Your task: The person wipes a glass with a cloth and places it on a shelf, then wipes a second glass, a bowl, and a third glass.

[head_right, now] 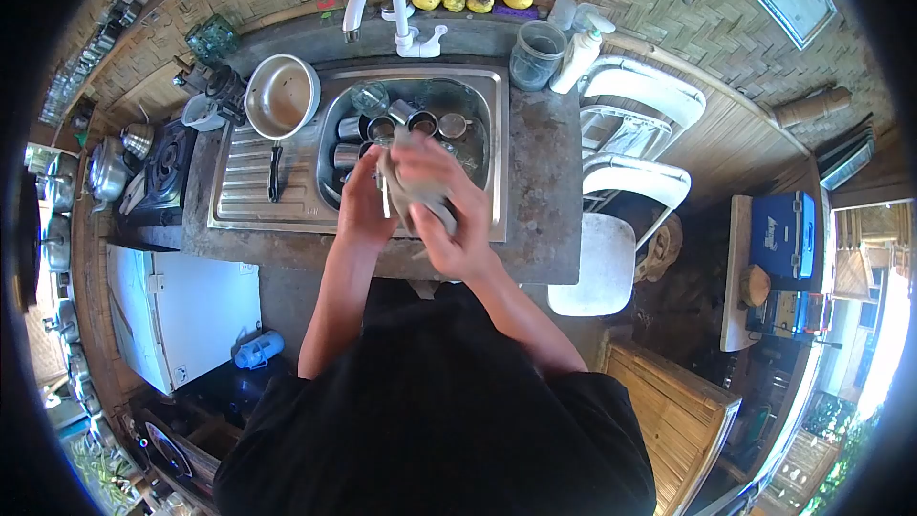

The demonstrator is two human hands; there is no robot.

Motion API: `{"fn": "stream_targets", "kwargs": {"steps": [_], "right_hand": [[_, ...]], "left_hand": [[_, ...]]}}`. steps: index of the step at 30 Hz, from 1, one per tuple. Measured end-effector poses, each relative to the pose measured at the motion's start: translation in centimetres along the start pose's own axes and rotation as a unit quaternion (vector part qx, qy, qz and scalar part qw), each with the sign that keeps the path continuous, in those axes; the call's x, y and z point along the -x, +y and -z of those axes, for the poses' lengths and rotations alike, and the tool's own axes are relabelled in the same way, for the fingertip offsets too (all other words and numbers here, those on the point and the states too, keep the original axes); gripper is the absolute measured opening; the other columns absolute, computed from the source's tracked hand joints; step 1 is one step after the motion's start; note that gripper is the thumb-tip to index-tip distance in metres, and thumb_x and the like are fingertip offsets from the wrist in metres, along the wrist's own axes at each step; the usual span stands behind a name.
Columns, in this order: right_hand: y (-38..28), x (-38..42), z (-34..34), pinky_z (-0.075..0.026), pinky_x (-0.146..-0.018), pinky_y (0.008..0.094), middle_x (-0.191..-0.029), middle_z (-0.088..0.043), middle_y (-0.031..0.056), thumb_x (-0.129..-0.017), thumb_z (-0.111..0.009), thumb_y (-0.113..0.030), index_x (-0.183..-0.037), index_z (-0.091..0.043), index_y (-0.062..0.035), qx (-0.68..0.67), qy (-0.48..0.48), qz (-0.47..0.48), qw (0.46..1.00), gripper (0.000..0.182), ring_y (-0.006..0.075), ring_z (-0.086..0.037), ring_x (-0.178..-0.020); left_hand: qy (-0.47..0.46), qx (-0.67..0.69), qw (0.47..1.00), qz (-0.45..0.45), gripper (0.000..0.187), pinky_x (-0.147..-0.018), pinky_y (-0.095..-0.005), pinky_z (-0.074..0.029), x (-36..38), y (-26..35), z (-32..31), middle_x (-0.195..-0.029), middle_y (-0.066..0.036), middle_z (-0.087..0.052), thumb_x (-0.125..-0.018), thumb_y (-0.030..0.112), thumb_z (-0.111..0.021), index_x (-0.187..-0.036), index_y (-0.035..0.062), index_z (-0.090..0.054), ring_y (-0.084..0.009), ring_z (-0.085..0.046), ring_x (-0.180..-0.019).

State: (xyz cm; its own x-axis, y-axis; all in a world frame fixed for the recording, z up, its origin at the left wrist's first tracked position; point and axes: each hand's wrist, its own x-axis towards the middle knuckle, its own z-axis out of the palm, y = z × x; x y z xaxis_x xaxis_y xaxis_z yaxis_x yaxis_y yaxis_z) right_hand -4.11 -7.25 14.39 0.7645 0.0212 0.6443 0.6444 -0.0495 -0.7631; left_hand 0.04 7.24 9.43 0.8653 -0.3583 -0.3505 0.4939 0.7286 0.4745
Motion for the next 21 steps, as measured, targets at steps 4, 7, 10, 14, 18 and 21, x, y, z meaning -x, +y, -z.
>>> {"fn": "stream_targets", "kwargs": {"steps": [4, 7, 10, 14, 18, 21], "right_hand": [[-0.3, 0.0, -0.4, -0.011, -0.123, 0.0550, -0.161, -0.036, 0.0175, -0.102, -0.042, -0.033, -0.147, -0.048, -0.0026, 0.191, -0.102, -0.074, 0.973, 0.055, 0.0456, -0.017, -0.153], [-0.6, 0.3, -0.8, -0.003, -0.124, 0.0514, -0.167, -0.025, 0.0145, -0.105, -0.031, -0.041, -0.157, -0.038, -0.0059, 0.218, -0.121, -0.113, 0.962, 0.063, 0.0430, -0.007, -0.156], [-0.5, 0.1, -0.2, -0.013, -0.124, 0.0491, -0.166, -0.026, 0.0168, -0.107, -0.035, -0.038, -0.157, -0.035, -0.0038, 0.061, -0.101, -0.094, 0.989, 0.061, 0.0385, -0.016, -0.155], [0.5, 0.8, 0.3, -0.031, -0.117, 0.0358, -0.159, -0.038, 0.0091, -0.106, -0.052, -0.019, -0.153, -0.040, -0.0015, -0.145, 0.134, -0.225, 0.954, 0.051, 0.0228, -0.036, -0.146], [3.3, 4.2, -1.5, -0.040, -0.108, 0.0308, -0.140, -0.051, 0.0067, -0.106, -0.057, -0.023, -0.154, -0.038, -0.0058, -0.215, 0.116, -0.365, 0.899, 0.055, 0.0165, -0.048, -0.129], [2.6, 4.8, -2.4, -0.044, -0.102, 0.0286, -0.134, -0.054, 0.0051, -0.106, -0.057, -0.026, -0.148, -0.045, -0.0066, -0.425, 0.165, -0.389, 0.800, 0.047, 0.0137, -0.052, -0.122]], "left_hand": [[-0.061, 0.028, 0.996, -0.065, 0.058, -0.111, -0.0402, -0.042, -0.3, -2.1, -0.3, -0.142, -0.012, -0.056, -0.107, 0.048, -0.042, -0.146, 0.0062, -0.045, -0.0237, -0.053, -0.133], [-0.090, 0.051, 0.992, -0.077, 0.062, -0.114, -0.0409, -0.040, 1.3, -1.9, -1.3, -0.145, -0.011, -0.054, -0.107, 0.052, -0.037, -0.149, 0.0053, -0.042, -0.0241, -0.054, -0.131], [-0.079, -0.052, 0.991, -0.095, 0.061, -0.109, -0.0397, -0.045, 0.9, -2.1, 0.6, -0.138, -0.013, -0.056, -0.103, 0.044, -0.050, -0.147, 0.0033, -0.042, -0.0244, -0.058, -0.126], [-0.103, -0.009, 0.995, -0.013, 0.061, -0.099, -0.0398, -0.052, 1.0, -0.8, 2.8, -0.126, -0.015, -0.062, -0.092, 0.036, -0.062, -0.141, 0.0041, -0.047, -0.0252, -0.064, -0.114], [-0.152, 0.091, 0.984, -0.002, 0.051, -0.099, -0.0392, -0.053, 0.7, -1.4, 2.7, -0.122, -0.015, -0.064, -0.094, 0.034, -0.056, -0.137, 0.0059, -0.050, -0.0244, -0.064, -0.113], [-0.091, -0.032, 0.995, -0.038, 0.047, -0.100, -0.0360, -0.051, 0.6, -1.9, 1.6, -0.120, -0.012, -0.063, -0.096, 0.032, -0.053, -0.136, 0.0072, -0.051, -0.0229, -0.063, -0.111]]}}
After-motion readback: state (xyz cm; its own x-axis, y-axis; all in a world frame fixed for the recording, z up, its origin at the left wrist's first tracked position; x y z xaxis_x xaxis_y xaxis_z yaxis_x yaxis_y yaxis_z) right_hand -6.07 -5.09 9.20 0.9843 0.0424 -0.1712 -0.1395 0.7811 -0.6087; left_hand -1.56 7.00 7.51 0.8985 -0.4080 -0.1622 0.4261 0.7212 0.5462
